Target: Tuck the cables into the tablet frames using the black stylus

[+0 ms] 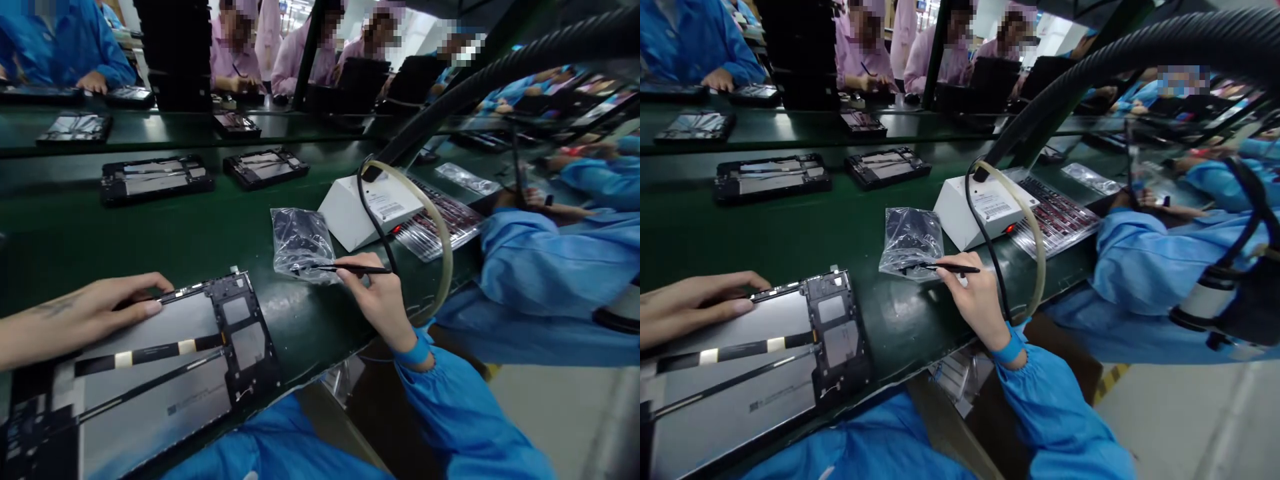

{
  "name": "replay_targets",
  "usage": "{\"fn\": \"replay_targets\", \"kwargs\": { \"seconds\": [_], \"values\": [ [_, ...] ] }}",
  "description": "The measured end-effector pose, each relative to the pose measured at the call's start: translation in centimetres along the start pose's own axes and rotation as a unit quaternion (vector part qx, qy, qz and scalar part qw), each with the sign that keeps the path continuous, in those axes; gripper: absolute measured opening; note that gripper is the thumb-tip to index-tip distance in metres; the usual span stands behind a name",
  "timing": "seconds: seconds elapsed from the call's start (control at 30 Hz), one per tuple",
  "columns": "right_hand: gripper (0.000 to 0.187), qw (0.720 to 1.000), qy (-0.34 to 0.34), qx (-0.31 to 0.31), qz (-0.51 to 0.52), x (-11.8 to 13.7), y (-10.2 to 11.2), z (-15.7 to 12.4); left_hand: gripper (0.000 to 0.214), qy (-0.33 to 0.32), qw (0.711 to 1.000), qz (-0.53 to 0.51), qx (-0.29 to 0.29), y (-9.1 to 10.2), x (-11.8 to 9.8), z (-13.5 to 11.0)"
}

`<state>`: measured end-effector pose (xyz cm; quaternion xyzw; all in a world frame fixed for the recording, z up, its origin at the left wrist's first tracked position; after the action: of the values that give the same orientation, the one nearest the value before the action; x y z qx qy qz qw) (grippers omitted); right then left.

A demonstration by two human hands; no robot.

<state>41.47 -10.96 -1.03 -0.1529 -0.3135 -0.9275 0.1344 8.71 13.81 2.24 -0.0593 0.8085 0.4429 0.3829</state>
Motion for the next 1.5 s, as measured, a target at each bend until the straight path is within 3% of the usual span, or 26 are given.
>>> {"fn": "replay_targets", "kwargs": {
  "seconds": [0.07,0.23,0.33,0.5,0.6,0.73,0.87,1.1,1.27,1.37,1.5],
  "values": [
    [0.022,1.000,0.008,0.000,-0.005,0.1,-0.1,0.0,0.056,-0.029,0.990,0.133,0.048,-2.0,0.0,0.1],
    [0.013,0.998,0.047,0.011,0.029,1.5,-0.5,0.4,0.048,-0.124,0.965,0.230,-0.021,-2.9,-0.4,-0.6],
    [0.013,0.997,0.055,0.031,0.043,2.2,-1.2,0.8,0.044,-0.189,0.948,0.252,-0.044,-4.2,-2.6,-1.5],
    [0.010,0.996,0.061,0.030,0.052,2.3,-2.1,1.1,0.039,-0.273,0.919,0.283,0.019,-8.1,-6.9,-2.4],
    [0.010,0.996,0.059,0.038,0.057,2.2,-2.3,1.1,0.040,-0.315,0.901,0.297,0.020,-9.4,-8.3,-2.5],
    [0.008,0.995,0.072,0.034,0.065,2.5,-2.1,1.1,0.043,-0.362,0.853,0.375,-0.016,-9.9,-8.9,-2.9],
    [0.008,0.994,0.074,0.029,0.069,2.5,-2.1,1.0,0.050,-0.369,0.818,0.441,-0.035,-9.4,-8.5,-3.4],
    [0.009,0.994,0.053,0.039,0.088,2.2,-2.5,1.0,0.040,-0.397,0.807,0.432,-0.067,-8.1,-8.2,-4.2],
    [0.007,0.995,0.072,0.001,0.070,2.6,-1.7,1.1,0.034,-0.402,0.805,0.428,-0.084,-7.5,-8.2,-4.5],
    [0.008,0.995,0.067,0.005,0.076,2.5,-1.7,1.0,0.040,-0.407,0.792,0.449,-0.074,-8.4,-8.8,-4.3],
    [0.008,0.994,0.075,0.014,0.079,2.6,-1.8,0.7,0.054,-0.446,0.736,0.503,-0.076,-11.9,-11.9,-3.5]
  ]
}}
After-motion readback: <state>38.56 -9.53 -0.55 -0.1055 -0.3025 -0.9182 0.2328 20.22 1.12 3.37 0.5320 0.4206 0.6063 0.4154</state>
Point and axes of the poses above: each hand's wrist, its own z-axis towards the middle knuckle, its own y-axis out of the back of the hand, x = y × z, the point moved 7 cm from there along z, towards the middle knuckle, and after that the axes turned 10 degrees about y, right-handed, at the moved point
